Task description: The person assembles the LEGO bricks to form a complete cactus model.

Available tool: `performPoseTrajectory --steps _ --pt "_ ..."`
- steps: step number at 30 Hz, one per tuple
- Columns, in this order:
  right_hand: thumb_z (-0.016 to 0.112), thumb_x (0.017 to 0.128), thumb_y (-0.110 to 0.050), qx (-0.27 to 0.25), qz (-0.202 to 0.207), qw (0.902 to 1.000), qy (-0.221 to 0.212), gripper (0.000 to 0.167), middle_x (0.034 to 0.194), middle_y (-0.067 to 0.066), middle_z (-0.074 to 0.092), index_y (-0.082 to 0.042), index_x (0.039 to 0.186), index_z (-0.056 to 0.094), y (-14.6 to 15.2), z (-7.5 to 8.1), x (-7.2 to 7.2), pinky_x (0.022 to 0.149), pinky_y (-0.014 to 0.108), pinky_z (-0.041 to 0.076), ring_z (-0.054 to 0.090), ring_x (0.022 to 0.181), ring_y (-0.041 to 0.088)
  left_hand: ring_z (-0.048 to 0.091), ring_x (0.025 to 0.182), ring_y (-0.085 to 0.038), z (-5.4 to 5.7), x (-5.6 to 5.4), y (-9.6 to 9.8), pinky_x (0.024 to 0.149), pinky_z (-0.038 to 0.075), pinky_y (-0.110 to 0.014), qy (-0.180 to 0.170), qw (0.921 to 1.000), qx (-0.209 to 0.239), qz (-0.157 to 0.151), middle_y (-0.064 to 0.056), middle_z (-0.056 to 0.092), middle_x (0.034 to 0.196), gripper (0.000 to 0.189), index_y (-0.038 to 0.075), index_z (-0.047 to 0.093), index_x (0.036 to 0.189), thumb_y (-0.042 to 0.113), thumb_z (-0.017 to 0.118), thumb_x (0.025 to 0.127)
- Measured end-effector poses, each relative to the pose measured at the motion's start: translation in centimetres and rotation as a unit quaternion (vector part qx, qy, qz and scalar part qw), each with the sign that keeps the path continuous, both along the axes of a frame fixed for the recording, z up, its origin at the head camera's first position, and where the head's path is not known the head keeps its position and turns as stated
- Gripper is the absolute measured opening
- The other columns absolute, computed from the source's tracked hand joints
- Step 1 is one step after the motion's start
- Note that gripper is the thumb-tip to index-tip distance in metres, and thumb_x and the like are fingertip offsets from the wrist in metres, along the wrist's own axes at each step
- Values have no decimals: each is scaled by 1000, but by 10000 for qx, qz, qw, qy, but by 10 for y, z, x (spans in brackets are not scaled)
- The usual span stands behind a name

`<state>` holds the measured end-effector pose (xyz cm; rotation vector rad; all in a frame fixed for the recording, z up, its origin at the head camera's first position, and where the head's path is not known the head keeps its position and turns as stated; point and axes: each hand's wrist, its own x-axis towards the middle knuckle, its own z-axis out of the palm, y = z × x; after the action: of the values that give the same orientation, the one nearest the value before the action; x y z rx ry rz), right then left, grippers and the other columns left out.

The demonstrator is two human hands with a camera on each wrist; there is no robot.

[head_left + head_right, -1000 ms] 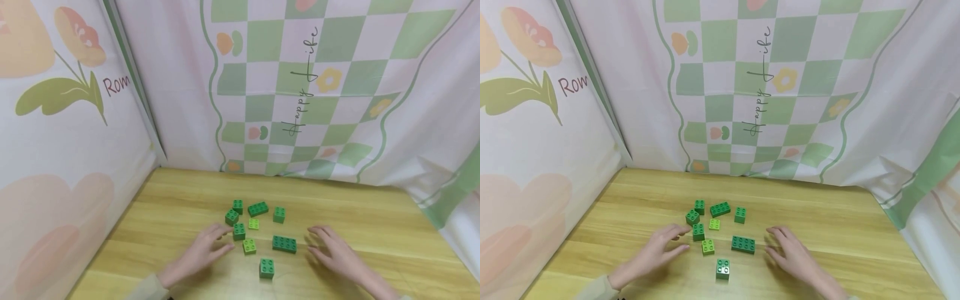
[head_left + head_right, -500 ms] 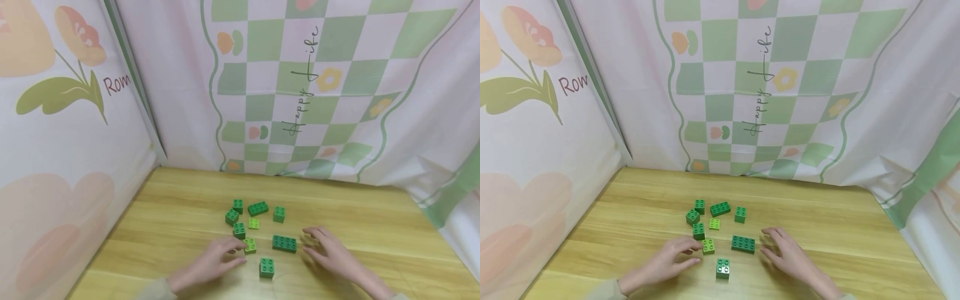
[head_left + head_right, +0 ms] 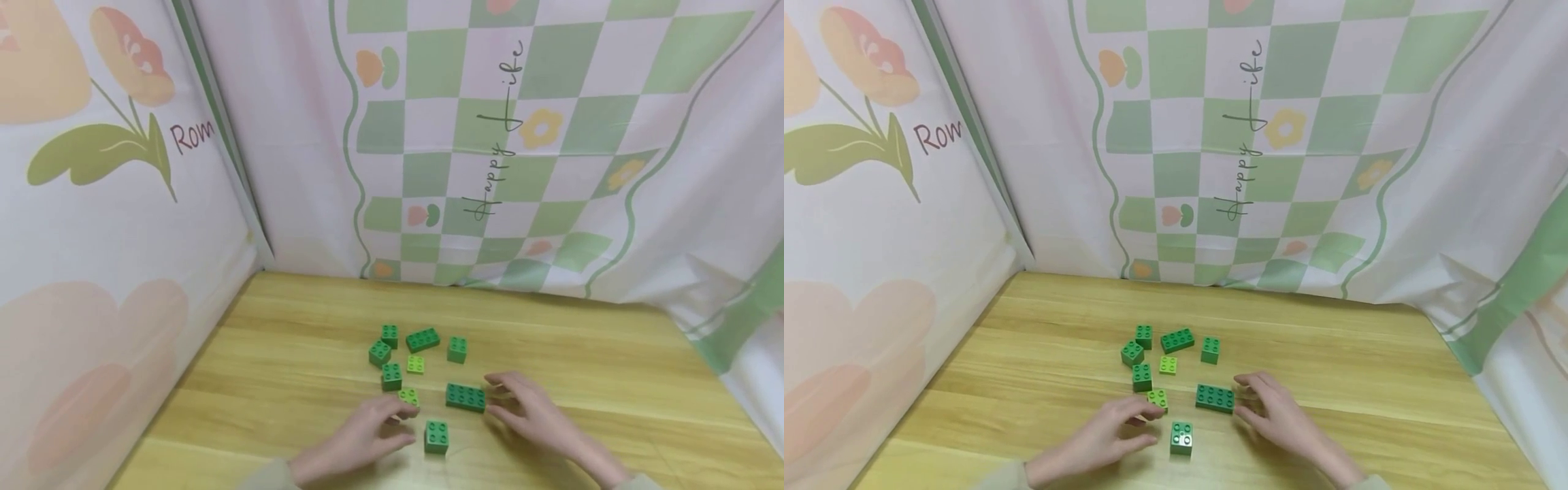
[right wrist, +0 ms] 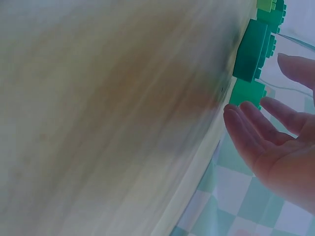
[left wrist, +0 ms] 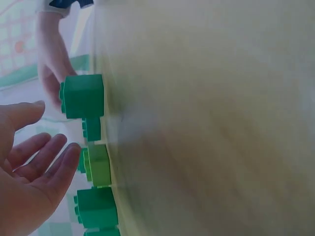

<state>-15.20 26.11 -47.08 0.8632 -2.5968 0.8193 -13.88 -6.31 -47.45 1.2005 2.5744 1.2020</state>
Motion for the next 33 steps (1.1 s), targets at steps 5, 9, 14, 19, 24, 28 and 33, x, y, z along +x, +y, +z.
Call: performPoseTrajectory --steps 5,9,14,19,24,28,33 --pt "79 81 -12 -162 153 9995 -201 46 107 12 69 4 120 61 -2 -2 -4 74 29 63 70 89 21 67 105 -8 -2 3 6 90 55 -15 -56 10000 -64 48 -4 70 117 36 9 62 125 21 69 92" --pt "79 80 -14 -133 246 9994 -225 46 106 12 70 3 119 61 -3 -3 -7 74 29 62 69 89 21 65 105 -6 -6 4 11 91 55 -15 -124 9998 -104 125 -1 70 117 37 10 62 125 22 71 91" --pt "79 81 -16 -79 243 9982 -537 47 107 12 70 3 119 62 -6 0 -11 76 29 62 68 90 23 64 106 -4 -10 3 16 93 54 -15 -338 9992 -88 210 1 69 119 39 11 62 125 27 71 90" --pt "79 81 -20 33 159 9965 -816 47 109 13 70 2 119 62 -10 3 -14 80 31 62 68 93 25 63 107 -4 -9 3 19 94 54 -17 -418 9986 -205 260 2 69 120 41 13 62 125 31 72 90" --pt "80 79 -19 87 150 9954 -945 46 110 12 71 1 117 64 -14 3 -16 81 30 62 69 94 24 61 108 -3 -7 3 21 94 52 -18 -346 9981 -433 274 5 68 121 42 15 62 126 34 71 90" --pt "81 78 -19 89 174 9940 -1073 46 110 12 71 1 116 65 -16 2 -18 81 29 62 68 94 24 62 108 -3 -5 3 23 94 53 -18 -156 9983 -504 266 5 69 119 42 14 62 125 34 72 89" --pt "82 77 -19 170 195 9940 -1059 47 111 11 71 0 116 65 -19 1 -20 82 30 61 68 95 23 62 111 -6 -5 2 25 97 53 -22 -37 9976 -611 328 4 69 121 43 14 63 125 33 73 88"
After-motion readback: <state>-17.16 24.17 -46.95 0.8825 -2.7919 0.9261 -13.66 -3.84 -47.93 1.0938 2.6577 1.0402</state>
